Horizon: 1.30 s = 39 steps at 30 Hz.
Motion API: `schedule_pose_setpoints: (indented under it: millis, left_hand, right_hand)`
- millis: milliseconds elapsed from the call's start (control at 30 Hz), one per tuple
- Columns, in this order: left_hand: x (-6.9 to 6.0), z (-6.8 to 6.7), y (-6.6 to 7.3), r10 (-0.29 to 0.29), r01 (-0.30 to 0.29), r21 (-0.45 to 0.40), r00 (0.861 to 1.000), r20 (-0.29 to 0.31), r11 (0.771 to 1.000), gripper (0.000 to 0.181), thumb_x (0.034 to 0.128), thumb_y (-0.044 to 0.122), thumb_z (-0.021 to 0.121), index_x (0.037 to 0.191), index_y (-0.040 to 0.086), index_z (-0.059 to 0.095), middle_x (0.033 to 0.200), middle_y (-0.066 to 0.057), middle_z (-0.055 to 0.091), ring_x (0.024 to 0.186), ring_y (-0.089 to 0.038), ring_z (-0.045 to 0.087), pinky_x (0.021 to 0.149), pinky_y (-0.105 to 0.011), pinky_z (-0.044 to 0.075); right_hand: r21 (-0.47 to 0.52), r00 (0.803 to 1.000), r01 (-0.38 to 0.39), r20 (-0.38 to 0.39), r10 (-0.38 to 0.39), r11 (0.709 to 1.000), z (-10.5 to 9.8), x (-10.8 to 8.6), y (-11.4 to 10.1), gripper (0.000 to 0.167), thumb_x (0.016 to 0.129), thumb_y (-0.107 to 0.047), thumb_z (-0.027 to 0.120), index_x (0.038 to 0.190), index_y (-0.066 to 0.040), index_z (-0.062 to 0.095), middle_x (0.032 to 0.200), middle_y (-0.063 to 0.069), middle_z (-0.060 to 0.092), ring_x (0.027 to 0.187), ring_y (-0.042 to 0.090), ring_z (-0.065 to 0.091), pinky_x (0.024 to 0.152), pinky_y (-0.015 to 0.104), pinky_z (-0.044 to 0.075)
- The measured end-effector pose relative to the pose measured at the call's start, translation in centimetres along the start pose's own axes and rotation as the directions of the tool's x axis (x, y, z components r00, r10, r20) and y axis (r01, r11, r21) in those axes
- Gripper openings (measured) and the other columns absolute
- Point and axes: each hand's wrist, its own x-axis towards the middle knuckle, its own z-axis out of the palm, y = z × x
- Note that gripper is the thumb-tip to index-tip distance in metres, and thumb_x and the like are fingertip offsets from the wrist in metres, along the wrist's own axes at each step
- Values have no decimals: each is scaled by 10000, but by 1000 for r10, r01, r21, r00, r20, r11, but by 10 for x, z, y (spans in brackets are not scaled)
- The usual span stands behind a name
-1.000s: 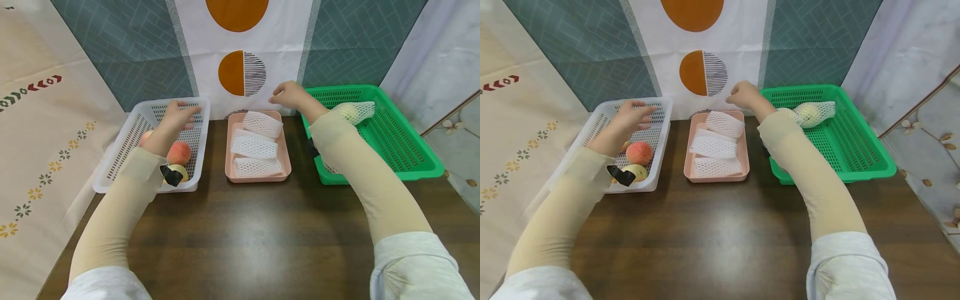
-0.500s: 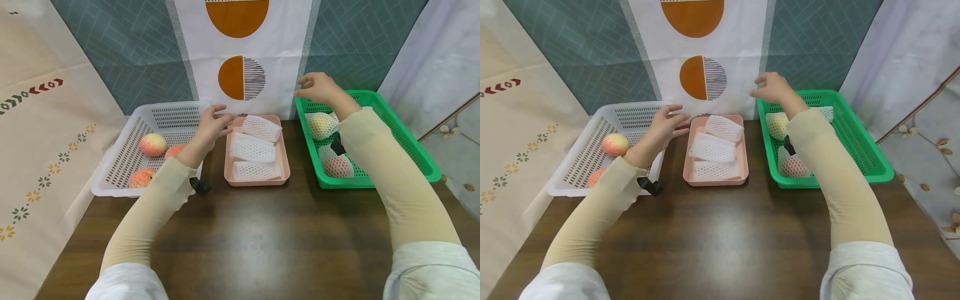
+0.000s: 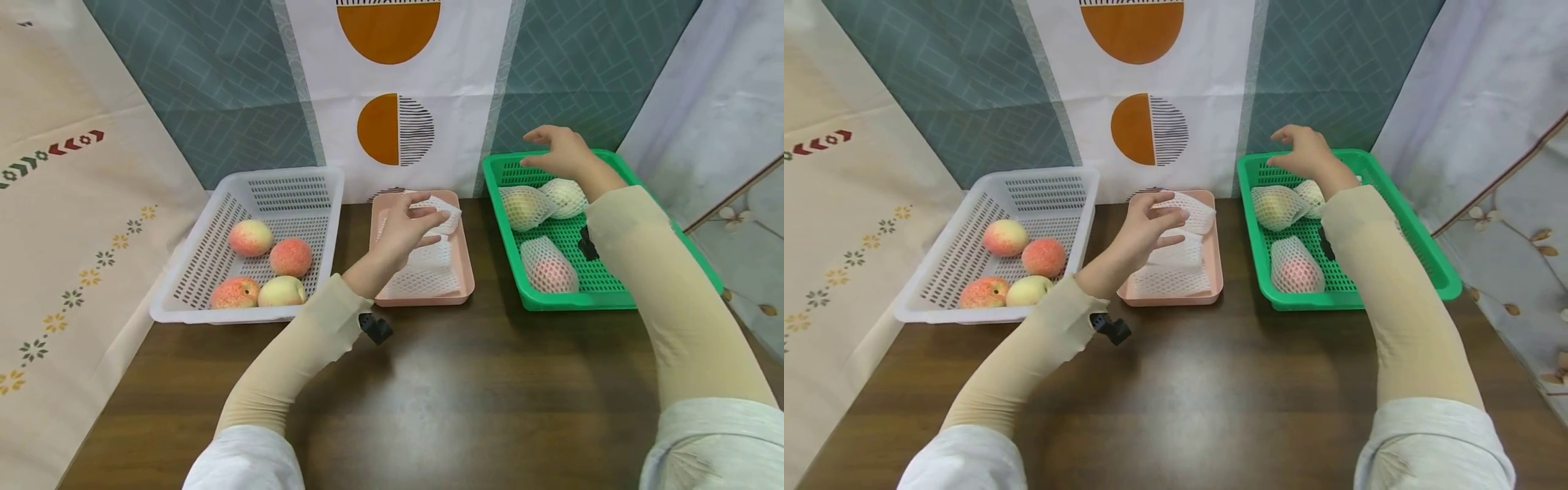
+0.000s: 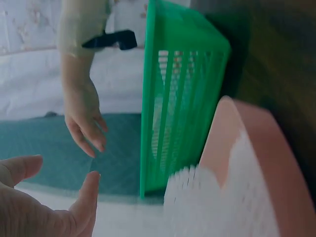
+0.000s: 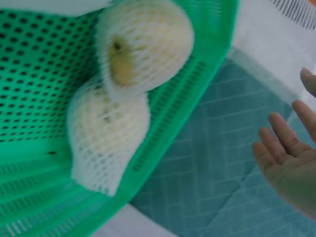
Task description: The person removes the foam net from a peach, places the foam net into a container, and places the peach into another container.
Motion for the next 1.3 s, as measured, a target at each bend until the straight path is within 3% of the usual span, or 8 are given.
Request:
schedule_pose_setpoints:
  millis: [200,433,667,867,1067,1300]
  left_hand:
    - [-6,21,-11,-24,26,-34,998,63,999,580,892,100,652,1404,61,382,1337,-207,465,1148,-325,581,871,-400,546]
    - [-15,44,-26,-62,68,-64,994,92,996,584,870,87,679,1390,87,411,1259,-156,503,1070,-300,617,860,-446,543]
    - [-19,62,-41,-111,122,-85,986,126,989,608,848,65,701,1379,92,405,1177,-110,511,1000,-300,632,815,-438,565]
    - [-22,74,-52,-147,175,-143,971,188,974,613,854,8,673,1388,67,379,1198,-145,488,1028,-188,543,822,-458,558]
    - [-23,84,-59,-180,221,-178,959,219,959,612,849,-35,663,1385,78,391,1251,-217,501,1039,-281,613,839,-464,549]
    - [-19,88,-66,-182,238,-206,948,261,949,630,842,-121,619,1396,53,373,1092,-138,549,1047,-409,617,845,-449,546]
  right_hand:
    - [7,999,-32,-12,32,999,-2,-1,26,621,968,-265,508,1471,6,267,1507,292,234,1388,467,188,1078,643,233]
    - [24,998,-51,-23,52,998,-9,1,55,655,960,-295,519,1474,11,252,1503,304,227,1383,483,177,1067,668,217]
    - [-12,997,-63,43,63,998,-9,1,82,674,962,-231,514,1480,47,184,1493,352,170,1362,526,149,1050,686,213]
    - [-77,993,-66,97,74,995,-5,-1,96,661,965,-190,490,1475,68,158,1471,382,163,1324,563,158,1018,697,235]
    - [-97,988,-65,131,78,993,1,-3,105,669,964,-164,484,1484,58,126,1487,372,119,1310,574,161,1004,707,230]
    - [-95,982,-110,140,123,989,11,-1,114,695,970,-230,471,1504,9,95,1520,340,25,1303,597,132,982,722,236]
